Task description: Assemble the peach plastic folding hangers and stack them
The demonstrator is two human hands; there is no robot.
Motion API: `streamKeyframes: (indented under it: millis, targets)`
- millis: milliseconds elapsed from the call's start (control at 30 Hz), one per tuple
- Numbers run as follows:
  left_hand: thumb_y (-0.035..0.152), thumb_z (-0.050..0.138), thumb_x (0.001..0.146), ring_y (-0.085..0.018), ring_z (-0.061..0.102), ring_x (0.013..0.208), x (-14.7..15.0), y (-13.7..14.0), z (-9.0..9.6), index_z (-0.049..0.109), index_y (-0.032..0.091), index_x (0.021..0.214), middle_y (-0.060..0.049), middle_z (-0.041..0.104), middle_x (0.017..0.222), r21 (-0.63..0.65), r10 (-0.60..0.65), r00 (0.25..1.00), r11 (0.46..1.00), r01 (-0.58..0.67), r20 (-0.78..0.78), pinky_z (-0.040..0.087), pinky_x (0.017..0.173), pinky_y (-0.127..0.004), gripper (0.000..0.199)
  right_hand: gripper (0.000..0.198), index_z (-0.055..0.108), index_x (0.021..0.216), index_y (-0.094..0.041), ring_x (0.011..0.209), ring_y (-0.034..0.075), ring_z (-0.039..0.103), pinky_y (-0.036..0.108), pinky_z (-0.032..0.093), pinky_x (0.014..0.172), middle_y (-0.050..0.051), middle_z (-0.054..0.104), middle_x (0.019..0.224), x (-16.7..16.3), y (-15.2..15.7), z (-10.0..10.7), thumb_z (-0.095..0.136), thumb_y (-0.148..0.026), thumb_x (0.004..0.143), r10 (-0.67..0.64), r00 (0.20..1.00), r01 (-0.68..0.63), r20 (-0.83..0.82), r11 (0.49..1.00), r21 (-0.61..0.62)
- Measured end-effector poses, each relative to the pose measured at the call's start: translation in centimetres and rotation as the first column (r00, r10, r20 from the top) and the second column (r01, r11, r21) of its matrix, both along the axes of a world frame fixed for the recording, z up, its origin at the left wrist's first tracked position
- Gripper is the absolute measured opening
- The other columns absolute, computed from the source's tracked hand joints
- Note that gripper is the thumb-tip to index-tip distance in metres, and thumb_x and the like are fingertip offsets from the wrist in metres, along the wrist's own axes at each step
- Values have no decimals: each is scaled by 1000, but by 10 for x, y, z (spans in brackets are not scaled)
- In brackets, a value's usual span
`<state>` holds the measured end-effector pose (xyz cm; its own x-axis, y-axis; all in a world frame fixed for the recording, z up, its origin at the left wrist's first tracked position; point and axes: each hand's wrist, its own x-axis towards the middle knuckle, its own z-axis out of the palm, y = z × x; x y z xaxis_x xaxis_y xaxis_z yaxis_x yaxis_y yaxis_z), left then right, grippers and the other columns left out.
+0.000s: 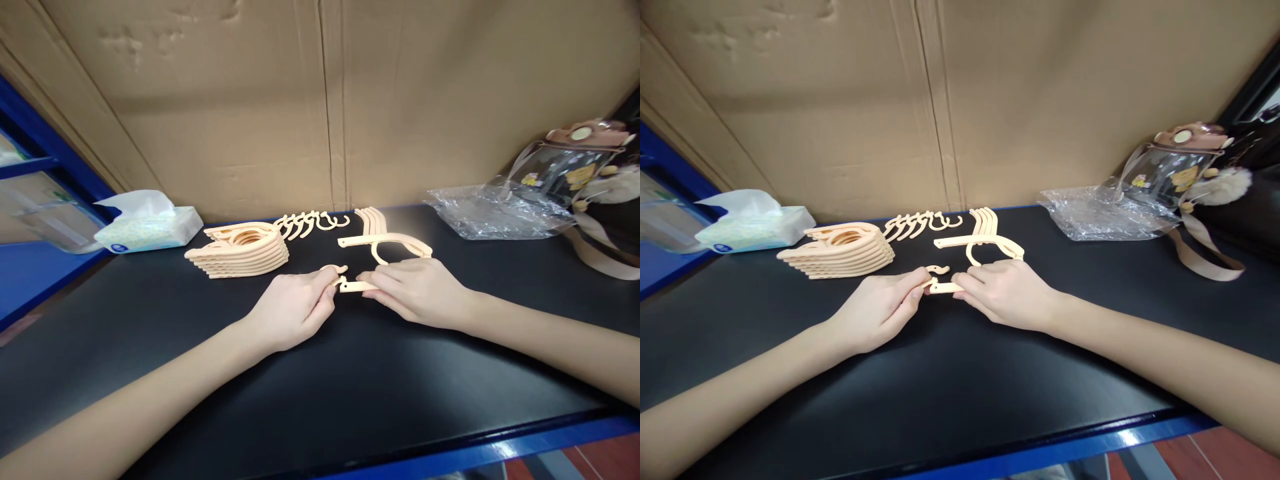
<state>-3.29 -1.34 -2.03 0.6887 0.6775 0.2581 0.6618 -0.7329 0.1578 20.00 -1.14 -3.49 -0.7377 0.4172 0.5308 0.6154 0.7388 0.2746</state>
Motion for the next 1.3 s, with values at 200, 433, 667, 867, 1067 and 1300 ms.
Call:
streamKeyframes:
  millis: [200,433,667,867,1067,1300]
  targets:
    - [21,25,92,-13,52,51,1,0,1,44,19,79,2,55,63,-42,-13,1000,999,13,-14,35,51,-23,23,29,63,91,-18,64,14,61,26,38,60,1,68,75,0,1,1,40,-33,97,3,1000,-1,30,996,-88]
    - [43,44,92,-13,51,48,3,0,3,42,19,77,4,53,59,-15,14,990,1000,-16,-139,30,47,-22,28,32,64,100,-18,64,14,62,26,39,60,2,68,77,1,1,1,36,-34,98,22,999,-17,33,987,-159]
    - [37,38,97,-15,56,48,4,-2,3,43,18,82,3,58,59,58,7,972,998,7,-236,28,44,-21,25,33,62,107,-19,67,14,63,25,41,61,3,70,82,3,3,-1,34,-34,98,60,998,-51,35,974,-220]
    - [36,35,98,-18,62,51,3,-2,2,44,16,89,-2,65,67,201,0,943,977,71,-334,28,41,-24,24,36,61,108,-18,66,14,63,24,39,57,3,71,82,4,3,-1,30,-34,99,74,997,-65,22,958,-281]
    - [32,30,99,-16,60,47,3,0,0,43,16,84,0,59,59,337,-20,938,930,145,-347,25,39,-24,26,36,61,103,-18,67,13,63,24,38,57,3,71,80,3,2,0,30,-35,99,76,997,-74,-6,939,-337]
    - [30,32,97,-15,59,51,3,-2,1,43,17,79,-1,59,66,413,5,922,895,169,-387,29,42,-27,25,33,61,102,-20,74,15,65,26,39,63,2,71,84,4,3,0,32,-35,99,73,997,-73,-13,917,-391]
